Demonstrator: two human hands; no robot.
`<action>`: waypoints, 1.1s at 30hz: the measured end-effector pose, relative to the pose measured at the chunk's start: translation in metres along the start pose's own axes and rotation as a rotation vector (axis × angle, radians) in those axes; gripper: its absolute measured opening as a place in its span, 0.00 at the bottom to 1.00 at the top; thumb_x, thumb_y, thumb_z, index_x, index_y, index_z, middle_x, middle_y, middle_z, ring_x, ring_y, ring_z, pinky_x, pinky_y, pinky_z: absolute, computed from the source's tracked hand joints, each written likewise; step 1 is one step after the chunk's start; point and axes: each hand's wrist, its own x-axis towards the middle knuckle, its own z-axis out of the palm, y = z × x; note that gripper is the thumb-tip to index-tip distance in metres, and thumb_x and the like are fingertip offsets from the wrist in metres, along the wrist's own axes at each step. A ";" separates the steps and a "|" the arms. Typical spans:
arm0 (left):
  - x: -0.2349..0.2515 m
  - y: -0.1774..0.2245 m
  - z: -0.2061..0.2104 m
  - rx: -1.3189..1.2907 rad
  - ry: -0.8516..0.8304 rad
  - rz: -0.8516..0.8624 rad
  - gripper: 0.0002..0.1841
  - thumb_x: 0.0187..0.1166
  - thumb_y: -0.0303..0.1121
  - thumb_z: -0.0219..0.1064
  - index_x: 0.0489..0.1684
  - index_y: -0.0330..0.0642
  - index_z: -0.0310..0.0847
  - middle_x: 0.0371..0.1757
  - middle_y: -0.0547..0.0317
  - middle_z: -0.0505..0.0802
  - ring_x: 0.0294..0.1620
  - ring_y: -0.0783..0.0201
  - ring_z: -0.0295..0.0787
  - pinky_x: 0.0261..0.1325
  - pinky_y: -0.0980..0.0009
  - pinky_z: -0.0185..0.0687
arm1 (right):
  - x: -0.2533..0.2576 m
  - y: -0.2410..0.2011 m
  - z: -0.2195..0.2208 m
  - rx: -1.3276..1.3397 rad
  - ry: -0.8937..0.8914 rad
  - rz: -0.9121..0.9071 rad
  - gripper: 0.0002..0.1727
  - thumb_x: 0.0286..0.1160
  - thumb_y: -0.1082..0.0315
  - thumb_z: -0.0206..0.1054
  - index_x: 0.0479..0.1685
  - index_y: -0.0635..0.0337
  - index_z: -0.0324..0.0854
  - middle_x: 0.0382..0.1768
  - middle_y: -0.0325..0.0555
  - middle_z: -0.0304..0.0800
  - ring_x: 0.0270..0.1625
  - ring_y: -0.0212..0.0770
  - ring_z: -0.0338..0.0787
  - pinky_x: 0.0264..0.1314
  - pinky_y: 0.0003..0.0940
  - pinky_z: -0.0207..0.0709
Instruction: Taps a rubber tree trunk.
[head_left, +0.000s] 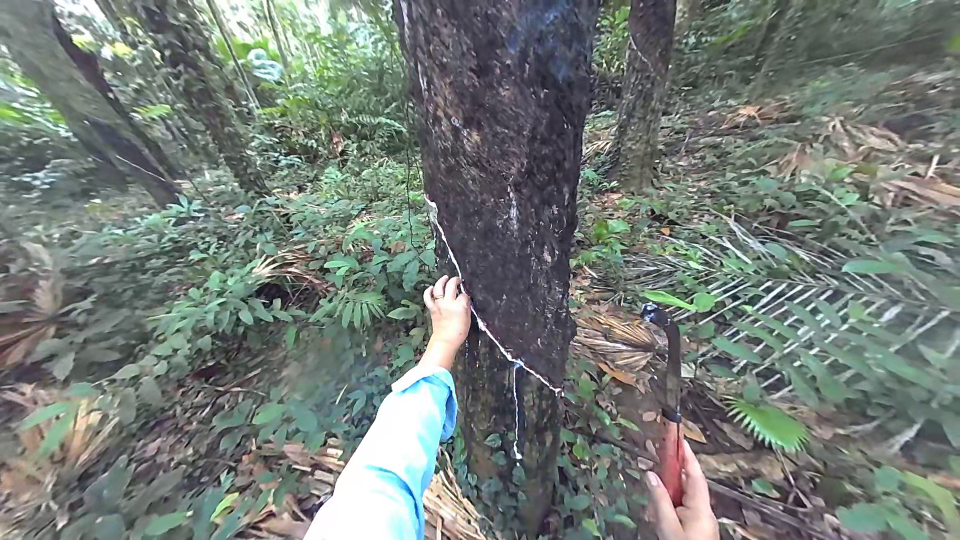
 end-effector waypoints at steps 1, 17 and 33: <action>-0.002 -0.001 0.004 0.024 0.061 0.052 0.06 0.71 0.20 0.70 0.31 0.34 0.95 0.63 0.39 0.93 0.75 0.32 0.80 0.77 0.30 0.61 | -0.001 0.000 0.001 0.003 0.003 -0.002 0.41 0.78 0.74 0.58 0.90 0.78 0.45 0.74 0.84 0.68 0.43 0.44 0.86 0.43 0.39 0.83; -0.013 0.017 -0.020 -0.634 -0.029 -0.861 0.16 0.89 0.30 0.55 0.62 0.37 0.88 0.84 0.34 0.72 0.85 0.36 0.62 0.83 0.38 0.55 | -0.009 0.001 -0.012 -0.005 0.007 0.008 0.40 0.79 0.75 0.59 0.90 0.79 0.47 0.76 0.86 0.66 0.49 0.49 0.87 0.50 0.40 0.83; -0.035 0.061 -0.007 -1.104 -0.037 -0.963 0.29 0.83 0.24 0.51 0.88 0.41 0.66 0.95 0.32 0.44 0.96 0.37 0.34 0.91 0.41 0.37 | -0.021 0.001 -0.011 0.011 -0.028 0.073 0.40 0.79 0.72 0.58 0.90 0.78 0.45 0.73 0.82 0.70 0.48 0.46 0.87 0.49 0.39 0.83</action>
